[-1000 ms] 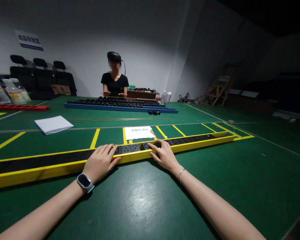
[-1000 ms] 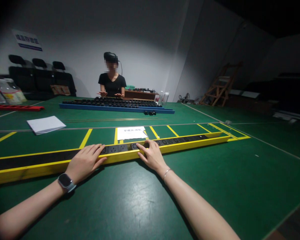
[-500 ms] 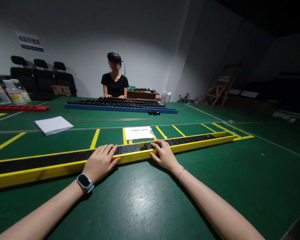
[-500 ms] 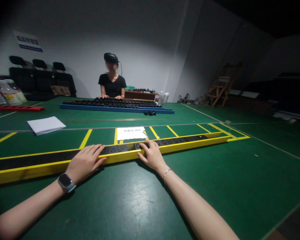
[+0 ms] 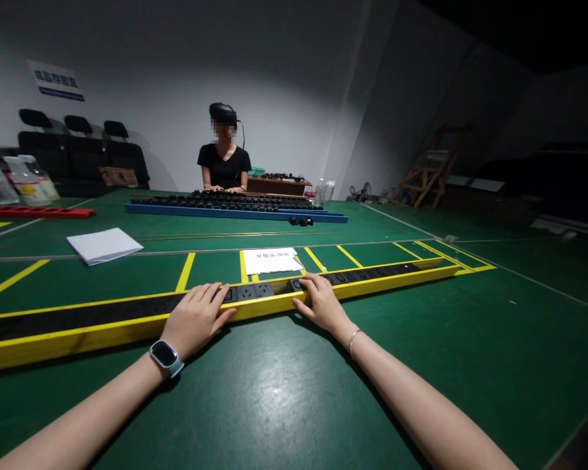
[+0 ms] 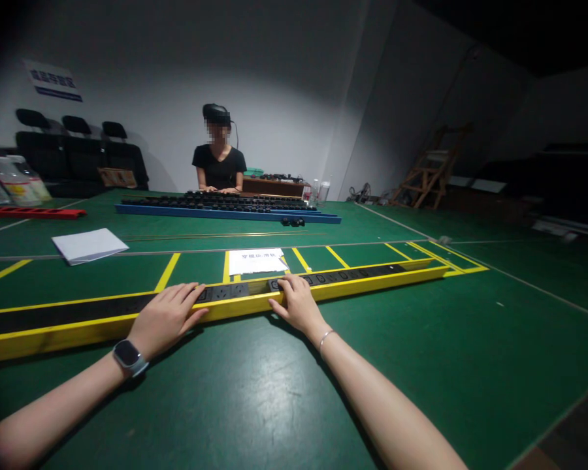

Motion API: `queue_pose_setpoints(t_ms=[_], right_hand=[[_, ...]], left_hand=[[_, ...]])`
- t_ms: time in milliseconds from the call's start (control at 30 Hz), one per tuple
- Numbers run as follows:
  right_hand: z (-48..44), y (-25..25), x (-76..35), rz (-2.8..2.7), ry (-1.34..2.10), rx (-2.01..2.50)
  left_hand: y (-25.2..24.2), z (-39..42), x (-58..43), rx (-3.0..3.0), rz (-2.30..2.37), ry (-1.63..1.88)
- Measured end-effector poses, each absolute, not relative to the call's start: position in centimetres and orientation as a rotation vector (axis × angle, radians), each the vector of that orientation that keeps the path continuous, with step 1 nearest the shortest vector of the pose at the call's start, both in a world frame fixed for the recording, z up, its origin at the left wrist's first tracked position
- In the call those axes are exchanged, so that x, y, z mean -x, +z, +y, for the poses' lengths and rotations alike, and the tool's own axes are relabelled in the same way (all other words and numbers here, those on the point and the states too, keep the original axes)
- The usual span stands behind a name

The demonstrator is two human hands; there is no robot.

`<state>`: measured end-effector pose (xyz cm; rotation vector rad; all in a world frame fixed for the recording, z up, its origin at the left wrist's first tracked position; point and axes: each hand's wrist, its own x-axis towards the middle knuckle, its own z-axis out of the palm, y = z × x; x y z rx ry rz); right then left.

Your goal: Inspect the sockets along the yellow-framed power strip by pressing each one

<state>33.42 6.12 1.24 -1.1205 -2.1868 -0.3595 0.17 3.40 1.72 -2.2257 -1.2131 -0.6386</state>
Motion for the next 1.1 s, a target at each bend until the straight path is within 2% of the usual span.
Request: queue_pose_setpoints(t_ms=[333,1100], right_hand=[[5.82,1.63,-33.45,-2.255,-0.445,1.165],[6.17,1.10,-33.60,-2.193,-0.366,1.143]], left_hand=[[1.79,3.31,-0.16,2.188,-1.200,-0.570],[1.85,3.27,-0.17,2.190,-1.192,-0.597]])
